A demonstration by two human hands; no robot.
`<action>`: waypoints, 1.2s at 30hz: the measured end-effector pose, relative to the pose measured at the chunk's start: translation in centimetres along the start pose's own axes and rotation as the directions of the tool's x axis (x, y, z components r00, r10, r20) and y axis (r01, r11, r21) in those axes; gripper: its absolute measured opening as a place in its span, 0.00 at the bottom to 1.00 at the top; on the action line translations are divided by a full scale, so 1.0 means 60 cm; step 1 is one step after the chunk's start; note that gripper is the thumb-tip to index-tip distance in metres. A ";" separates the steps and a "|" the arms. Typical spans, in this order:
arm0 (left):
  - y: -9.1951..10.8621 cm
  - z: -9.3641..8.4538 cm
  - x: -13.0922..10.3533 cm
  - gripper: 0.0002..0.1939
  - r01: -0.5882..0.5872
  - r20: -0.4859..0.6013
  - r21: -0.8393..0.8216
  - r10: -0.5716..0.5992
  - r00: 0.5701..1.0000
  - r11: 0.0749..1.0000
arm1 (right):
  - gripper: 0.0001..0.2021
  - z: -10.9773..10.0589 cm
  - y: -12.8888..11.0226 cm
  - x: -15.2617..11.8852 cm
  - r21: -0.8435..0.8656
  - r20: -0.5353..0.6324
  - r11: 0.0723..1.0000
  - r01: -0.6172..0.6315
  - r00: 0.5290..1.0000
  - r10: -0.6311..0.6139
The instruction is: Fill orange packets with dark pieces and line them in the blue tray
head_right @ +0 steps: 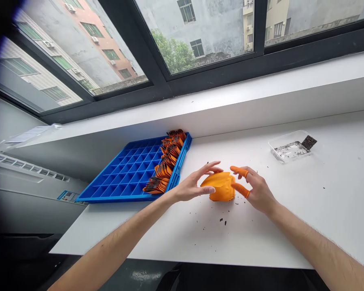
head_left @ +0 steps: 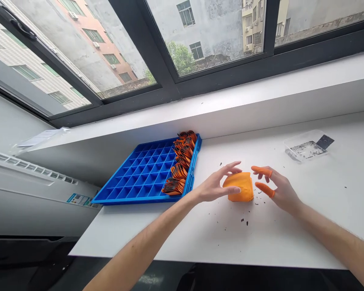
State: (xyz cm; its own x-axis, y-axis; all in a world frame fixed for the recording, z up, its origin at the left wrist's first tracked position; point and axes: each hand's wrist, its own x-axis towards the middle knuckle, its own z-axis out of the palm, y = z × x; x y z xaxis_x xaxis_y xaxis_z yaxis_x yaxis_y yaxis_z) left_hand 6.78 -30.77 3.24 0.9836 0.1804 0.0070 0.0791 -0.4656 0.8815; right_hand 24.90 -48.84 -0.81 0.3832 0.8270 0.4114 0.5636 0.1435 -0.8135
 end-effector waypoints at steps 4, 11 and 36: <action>0.034 0.017 0.007 0.27 0.053 0.087 -0.164 -0.039 0.995 0.985 | 0.23 0.004 -0.007 0.001 0.005 0.027 1.000 0.029 0.999 -0.029; 0.033 0.075 0.030 0.16 -0.059 -0.434 -0.231 -0.048 0.900 0.971 | 0.24 0.003 -0.015 -0.001 0.043 0.015 0.994 -0.104 0.994 0.104; -0.029 0.044 0.020 0.15 -0.299 -0.882 -0.336 -0.187 0.433 0.893 | 0.28 0.007 0.039 0.001 -0.394 0.218 0.907 0.147 0.974 -0.063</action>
State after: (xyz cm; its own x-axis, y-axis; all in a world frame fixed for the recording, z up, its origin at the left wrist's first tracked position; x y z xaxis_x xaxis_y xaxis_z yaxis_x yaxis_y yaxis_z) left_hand 8.24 -32.07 0.48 0.2679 0.9291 0.2550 -0.2783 -0.1788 0.9437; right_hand 25.94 -48.24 -2.88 0.1783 0.9149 0.3622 0.8560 0.0373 -0.5156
